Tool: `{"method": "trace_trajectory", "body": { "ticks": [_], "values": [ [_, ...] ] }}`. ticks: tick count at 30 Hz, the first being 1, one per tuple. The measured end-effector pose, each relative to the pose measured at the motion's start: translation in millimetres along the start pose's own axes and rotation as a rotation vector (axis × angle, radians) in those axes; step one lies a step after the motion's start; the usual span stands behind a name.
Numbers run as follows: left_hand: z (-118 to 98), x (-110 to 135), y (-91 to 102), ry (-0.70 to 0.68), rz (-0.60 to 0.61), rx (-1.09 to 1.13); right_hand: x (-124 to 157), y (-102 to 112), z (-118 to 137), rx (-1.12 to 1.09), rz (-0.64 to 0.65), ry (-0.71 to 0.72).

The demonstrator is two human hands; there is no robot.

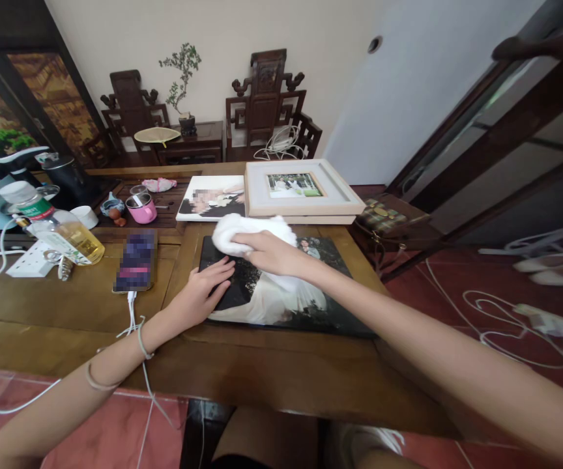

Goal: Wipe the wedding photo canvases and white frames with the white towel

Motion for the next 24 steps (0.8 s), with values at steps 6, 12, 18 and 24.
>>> {"method": "trace_trajectory", "body": {
  "ticks": [6,12,18,24],
  "values": [
    [-1,-3,3.0,-0.041,-0.022,0.017,-29,-16,24,-0.068,0.044,0.141],
    [0,-2,1.2,-0.026,-0.012,0.055,20,11,-24,-0.003,-0.003,-0.01],
    [0,-2,1.9,-0.028,-0.025,0.057,88,45,-110,0.096,-0.173,-0.287],
    [2,-2,4.5,0.012,-0.039,0.034,155,19,-76,0.057,-0.131,-0.273]
  ]
}}
Point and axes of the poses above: each hand's wrist, its own x-axis away from the middle knuckle, its own y-axis out of the back of the hand, z = x × y, the point moved 8 cm from there along -x, towards the middle knuckle, and after that the axes turned 2 degrees about -z, right-handed, at the moved point
